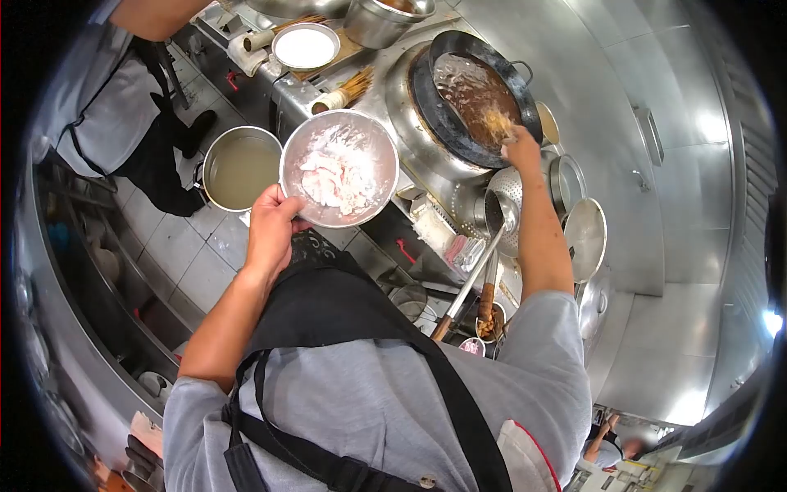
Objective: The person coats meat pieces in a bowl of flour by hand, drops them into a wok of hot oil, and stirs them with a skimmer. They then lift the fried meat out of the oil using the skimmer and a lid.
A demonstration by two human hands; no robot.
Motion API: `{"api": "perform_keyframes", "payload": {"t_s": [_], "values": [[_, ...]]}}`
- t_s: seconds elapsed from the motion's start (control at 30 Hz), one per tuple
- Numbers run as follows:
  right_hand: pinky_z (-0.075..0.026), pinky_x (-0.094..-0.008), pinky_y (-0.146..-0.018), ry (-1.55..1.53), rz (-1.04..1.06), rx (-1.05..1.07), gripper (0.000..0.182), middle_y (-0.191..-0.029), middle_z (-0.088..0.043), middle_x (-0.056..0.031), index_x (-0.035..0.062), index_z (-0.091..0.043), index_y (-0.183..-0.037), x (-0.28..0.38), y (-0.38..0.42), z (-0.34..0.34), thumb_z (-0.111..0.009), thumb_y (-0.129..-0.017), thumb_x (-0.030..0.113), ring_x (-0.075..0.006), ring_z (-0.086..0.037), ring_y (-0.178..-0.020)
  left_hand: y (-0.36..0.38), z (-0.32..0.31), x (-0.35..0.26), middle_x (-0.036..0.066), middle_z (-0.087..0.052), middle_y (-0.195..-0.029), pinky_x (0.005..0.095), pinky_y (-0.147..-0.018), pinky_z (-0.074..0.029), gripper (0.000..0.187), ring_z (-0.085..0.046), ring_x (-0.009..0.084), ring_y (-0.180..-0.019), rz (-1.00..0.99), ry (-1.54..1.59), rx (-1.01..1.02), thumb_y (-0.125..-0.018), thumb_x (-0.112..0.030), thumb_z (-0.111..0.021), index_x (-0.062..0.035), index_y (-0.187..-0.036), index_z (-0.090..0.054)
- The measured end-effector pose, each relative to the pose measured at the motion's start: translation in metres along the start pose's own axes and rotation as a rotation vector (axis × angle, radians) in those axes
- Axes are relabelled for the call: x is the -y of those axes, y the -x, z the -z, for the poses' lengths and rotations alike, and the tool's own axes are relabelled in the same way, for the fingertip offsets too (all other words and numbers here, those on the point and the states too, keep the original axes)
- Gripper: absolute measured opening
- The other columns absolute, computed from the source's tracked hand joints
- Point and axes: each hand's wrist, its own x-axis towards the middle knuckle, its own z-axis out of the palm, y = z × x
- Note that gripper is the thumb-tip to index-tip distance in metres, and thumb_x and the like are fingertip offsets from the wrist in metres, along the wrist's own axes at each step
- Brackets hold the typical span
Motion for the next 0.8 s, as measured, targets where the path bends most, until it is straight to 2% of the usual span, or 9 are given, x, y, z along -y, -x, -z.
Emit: {"api": "perform_keyframes", "payload": {"t_s": [0.07, 0.13, 0.2, 0.27, 0.4, 0.53, 0.6, 0.63, 0.8], "values": [[-0.045, -0.0414, -0.089, 0.070, -0.147, -0.019, 0.034, -0.111, -0.063, -0.0171, 0.0080, -0.059, -0.114, 0.005, -0.008, 0.006, -0.058, -0.081, 0.014, -0.0336, -0.059, -0.104, -0.005, 0.000, 0.003, 0.008, -0.063, -0.087, 0.0286, -0.064, -0.053, 0.002, -0.062, 0.0142, -0.073, 0.001, -0.005, -0.009, -0.084, -0.004, -0.055, -0.0050, -0.084, -0.053], [-0.046, -0.0402, -0.088, -0.193, 0.067, -0.266, 0.035, -0.110, -0.064, -0.0166, 0.0084, -0.059, -0.116, 0.028, -0.012, 0.027, -0.060, -0.081, 0.014, -0.0310, -0.061, -0.102, -0.002, -0.002, 0.003, 0.007, -0.063, -0.087, 0.0296, -0.065, -0.054, 0.002, -0.062, 0.0147, -0.074, 0.017, -0.013, -0.045, -0.083, -0.005, -0.055, -0.0046, -0.085, -0.053], [-0.047, -0.0390, -0.088, -0.486, 0.081, -0.119, 0.036, -0.110, -0.064, -0.0152, 0.0078, -0.059, -0.117, 0.091, -0.002, 0.047, -0.061, -0.082, 0.012, -0.0308, -0.062, -0.100, 0.003, -0.013, -0.006, 0.006, -0.062, -0.085, 0.0301, -0.065, -0.054, 0.002, -0.062, 0.0148, -0.074, 0.007, 0.022, -0.031, -0.083, -0.005, -0.055, -0.0050, -0.083, -0.053], [-0.047, -0.0370, -0.087, -0.426, 0.295, 0.085, 0.036, -0.111, -0.064, -0.0141, 0.0071, -0.059, -0.118, 0.176, 0.035, 0.073, -0.063, -0.082, 0.012, -0.0302, -0.061, -0.101, -0.005, -0.006, 0.005, 0.005, -0.060, -0.083, 0.0298, -0.063, -0.054, 0.005, -0.061, 0.0143, -0.074, -0.004, -0.020, -0.030, -0.083, -0.005, -0.056, -0.0056, -0.080, -0.052], [-0.049, -0.0414, -0.082, -0.225, 0.843, 0.351, 0.032, -0.104, -0.064, -0.0124, 0.0086, -0.060, -0.112, 0.259, 0.105, 0.056, -0.063, -0.080, 0.013, -0.0309, -0.059, -0.100, -0.009, -0.003, 0.011, 0.002, -0.057, -0.077, 0.0281, -0.060, -0.054, 0.013, -0.058, 0.0107, -0.070, -0.041, 0.005, -0.044, -0.082, -0.003, -0.057, -0.0079, -0.073, -0.049], [-0.049, -0.0400, -0.078, -0.057, 0.870, 0.497, 0.026, -0.101, -0.064, -0.0133, 0.0090, -0.060, -0.107, 0.276, 0.108, 0.002, -0.058, -0.081, 0.009, -0.0342, -0.061, -0.092, -0.006, 0.009, 0.012, 0.004, -0.060, -0.080, 0.0291, -0.063, -0.055, 0.014, -0.061, 0.0130, -0.071, -0.073, -0.032, -0.023, -0.084, -0.001, -0.055, -0.0084, -0.074, -0.047], [-0.049, -0.0427, -0.075, -0.332, 0.792, 0.328, 0.022, -0.095, -0.064, -0.0139, 0.0081, -0.059, -0.102, 0.272, 0.100, -0.005, -0.055, -0.080, 0.005, -0.0338, -0.062, -0.088, -0.006, 0.016, 0.013, 0.004, -0.060, -0.080, 0.0289, -0.063, -0.055, 0.014, -0.060, 0.0129, -0.070, -0.075, -0.024, -0.045, -0.084, 0.000, -0.055, -0.0084, -0.074, -0.047], [-0.050, -0.0384, -0.073, -0.354, 0.752, 0.288, 0.021, -0.093, -0.064, -0.0159, 0.0079, -0.060, -0.102, 0.280, 0.097, 0.014, -0.056, -0.081, 0.004, -0.0331, -0.063, -0.085, -0.005, 0.018, 0.014, 0.004, -0.060, -0.079, 0.0288, -0.062, -0.054, 0.014, -0.060, 0.0128, -0.069, -0.062, -0.022, -0.050, -0.084, 0.000, -0.055, -0.0084, -0.074, -0.047], [-0.051, -0.0379, -0.066, -0.636, 0.611, 0.187, 0.023, -0.088, -0.067, -0.0134, 0.0125, -0.060, -0.108, 0.288, 0.080, 0.023, -0.058, -0.086, 0.010, -0.0340, -0.065, -0.077, -0.003, 0.024, 0.014, 0.003, -0.059, -0.078, 0.0284, -0.060, -0.053, 0.015, -0.059, 0.0127, -0.067, -0.070, -0.021, -0.063, -0.083, 0.000, -0.055, -0.0088, -0.074, -0.048]]}}
